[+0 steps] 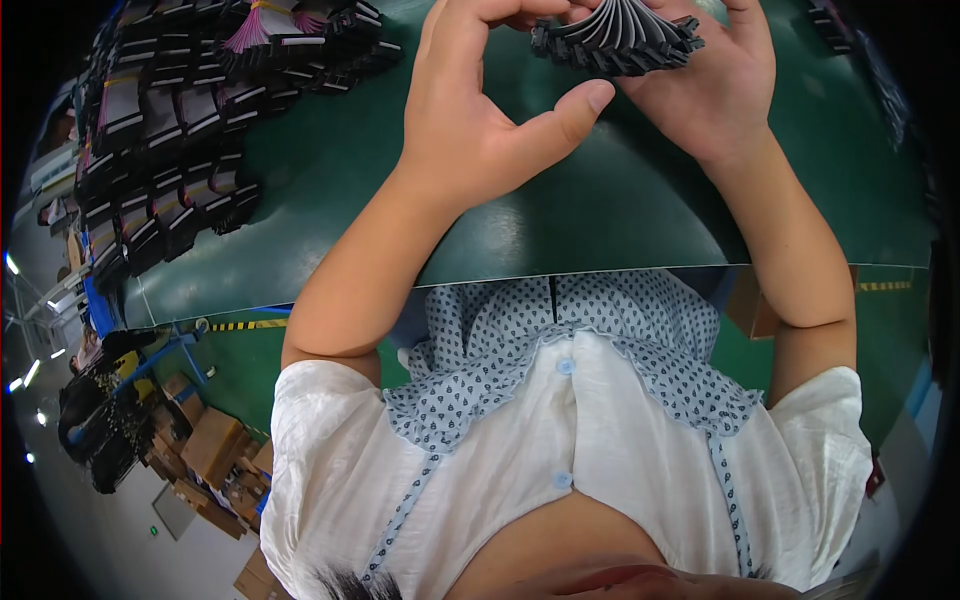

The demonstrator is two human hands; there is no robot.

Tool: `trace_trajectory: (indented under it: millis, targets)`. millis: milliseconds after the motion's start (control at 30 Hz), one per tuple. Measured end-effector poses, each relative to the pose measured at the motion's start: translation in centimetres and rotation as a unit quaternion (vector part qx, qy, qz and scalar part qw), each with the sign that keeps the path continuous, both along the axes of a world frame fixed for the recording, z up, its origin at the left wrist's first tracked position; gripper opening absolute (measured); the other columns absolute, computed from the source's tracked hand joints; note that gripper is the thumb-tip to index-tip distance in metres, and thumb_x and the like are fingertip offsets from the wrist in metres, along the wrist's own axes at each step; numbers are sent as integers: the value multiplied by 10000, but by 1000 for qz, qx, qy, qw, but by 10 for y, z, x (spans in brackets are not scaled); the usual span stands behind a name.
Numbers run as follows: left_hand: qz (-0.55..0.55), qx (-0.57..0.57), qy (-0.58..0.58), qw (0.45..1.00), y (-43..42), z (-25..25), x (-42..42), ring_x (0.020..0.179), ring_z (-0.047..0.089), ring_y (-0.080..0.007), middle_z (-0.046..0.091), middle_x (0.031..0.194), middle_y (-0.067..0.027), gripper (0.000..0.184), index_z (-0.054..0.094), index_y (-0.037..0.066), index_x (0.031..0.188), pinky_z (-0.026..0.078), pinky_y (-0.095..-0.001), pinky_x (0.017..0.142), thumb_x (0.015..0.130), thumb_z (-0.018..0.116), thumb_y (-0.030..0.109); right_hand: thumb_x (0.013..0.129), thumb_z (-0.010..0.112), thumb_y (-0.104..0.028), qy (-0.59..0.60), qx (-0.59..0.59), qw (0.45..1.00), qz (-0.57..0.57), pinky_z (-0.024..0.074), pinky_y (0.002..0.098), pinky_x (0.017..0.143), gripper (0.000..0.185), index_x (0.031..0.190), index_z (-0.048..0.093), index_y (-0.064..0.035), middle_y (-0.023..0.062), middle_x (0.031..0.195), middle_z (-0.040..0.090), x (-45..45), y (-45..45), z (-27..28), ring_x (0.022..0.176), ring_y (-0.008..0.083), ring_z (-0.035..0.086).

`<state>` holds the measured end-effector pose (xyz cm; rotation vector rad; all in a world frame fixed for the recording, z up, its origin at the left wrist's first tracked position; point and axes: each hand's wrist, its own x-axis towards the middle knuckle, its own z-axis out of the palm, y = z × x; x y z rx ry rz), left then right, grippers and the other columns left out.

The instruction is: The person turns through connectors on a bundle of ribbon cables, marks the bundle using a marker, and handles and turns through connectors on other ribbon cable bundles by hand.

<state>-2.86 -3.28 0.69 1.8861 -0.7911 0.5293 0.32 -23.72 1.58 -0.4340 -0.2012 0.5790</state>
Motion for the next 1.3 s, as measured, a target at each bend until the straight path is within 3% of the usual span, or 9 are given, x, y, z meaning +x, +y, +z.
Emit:
trace_trajectory:
  millis: [367,500,900,1200,1300]
  targets:
    - [48,75,-114,989,-8,15,-5,998,584,-293,598,1084,-142,592,584,17,1175,467,-379,890,673,882,110,996,385,-568,26,-1,1000,0,440,458,1049,533,887,591,-89,155,1088,667,-7,5,-3,1061,307,624]
    - [80,112,-86,987,-12,23,-12,994,582,-298,597,1085,-143,597,582,13,1165,466,-383,885,661,890,106,986,390,-573,28,-11,1000,-3,434,442,1043,518,911,564,-91,137,1073,666,-8,4,-3,1047,286,621]
    - [100,75,-145,982,-17,13,-10,947,564,-276,560,1054,-126,645,556,3,1164,470,-363,833,648,919,141,969,388,-594,23,-85,995,-38,451,349,928,518,906,534,-101,50,962,626,-14,12,-2,933,208,586]
    - [113,51,-159,979,-23,10,-10,953,552,-269,532,1065,-132,672,519,8,1143,467,-361,820,643,941,165,979,379,-582,-51,-88,994,-51,448,348,906,509,923,528,-98,77,979,629,-10,13,-22,932,210,579]
    - [118,52,-152,980,-23,9,-10,957,547,-268,520,1065,-132,681,508,11,1142,465,-362,823,643,944,167,984,373,-571,-25,-100,992,-74,446,343,896,506,926,534,-95,81,988,639,-16,17,-14,923,209,579]
